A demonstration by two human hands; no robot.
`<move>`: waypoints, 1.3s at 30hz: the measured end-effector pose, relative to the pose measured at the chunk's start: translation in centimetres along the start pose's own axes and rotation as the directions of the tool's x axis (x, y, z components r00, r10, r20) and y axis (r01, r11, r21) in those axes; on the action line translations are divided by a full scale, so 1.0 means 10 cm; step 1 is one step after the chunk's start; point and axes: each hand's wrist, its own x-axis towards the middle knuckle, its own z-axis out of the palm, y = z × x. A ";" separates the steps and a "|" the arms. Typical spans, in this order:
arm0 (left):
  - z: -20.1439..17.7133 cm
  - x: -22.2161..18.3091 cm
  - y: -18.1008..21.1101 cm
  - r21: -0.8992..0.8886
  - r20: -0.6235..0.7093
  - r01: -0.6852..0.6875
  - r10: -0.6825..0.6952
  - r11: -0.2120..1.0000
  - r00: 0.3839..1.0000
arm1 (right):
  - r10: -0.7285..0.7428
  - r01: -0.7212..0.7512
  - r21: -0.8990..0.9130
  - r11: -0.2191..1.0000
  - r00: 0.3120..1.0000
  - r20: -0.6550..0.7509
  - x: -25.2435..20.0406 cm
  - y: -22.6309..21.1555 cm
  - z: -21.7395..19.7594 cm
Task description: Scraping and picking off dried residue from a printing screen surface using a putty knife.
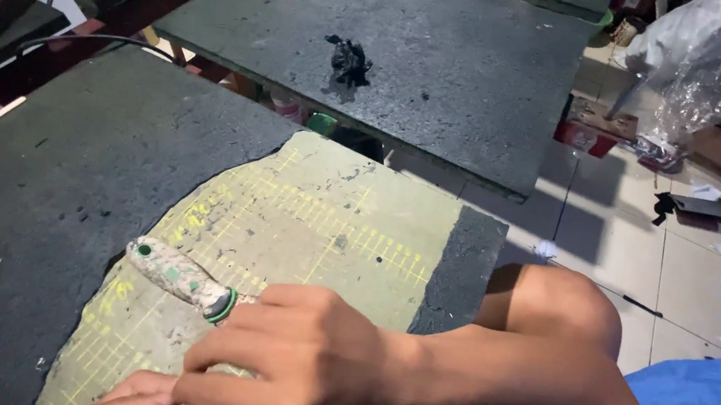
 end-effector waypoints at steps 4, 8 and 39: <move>0.68 -0.05 0.90 0.047 -0.250 -0.015 0.026 0.999 0.968 | -0.032 0.032 0.045 0.998 0.999 -0.001 0.02 0.10 -0.04; 1.08 -0.06 2.08 -0.049 -0.440 0.287 -0.279 0.957 0.853 | -0.082 0.073 -0.126 0.989 0.995 -0.063 -0.03 0.47 -0.13; 0.78 -0.02 2.39 0.131 -0.096 0.468 -0.459 0.874 0.883 | 0.838 -0.128 -0.984 0.124 0.545 0.035 -0.48 2.79 -0.06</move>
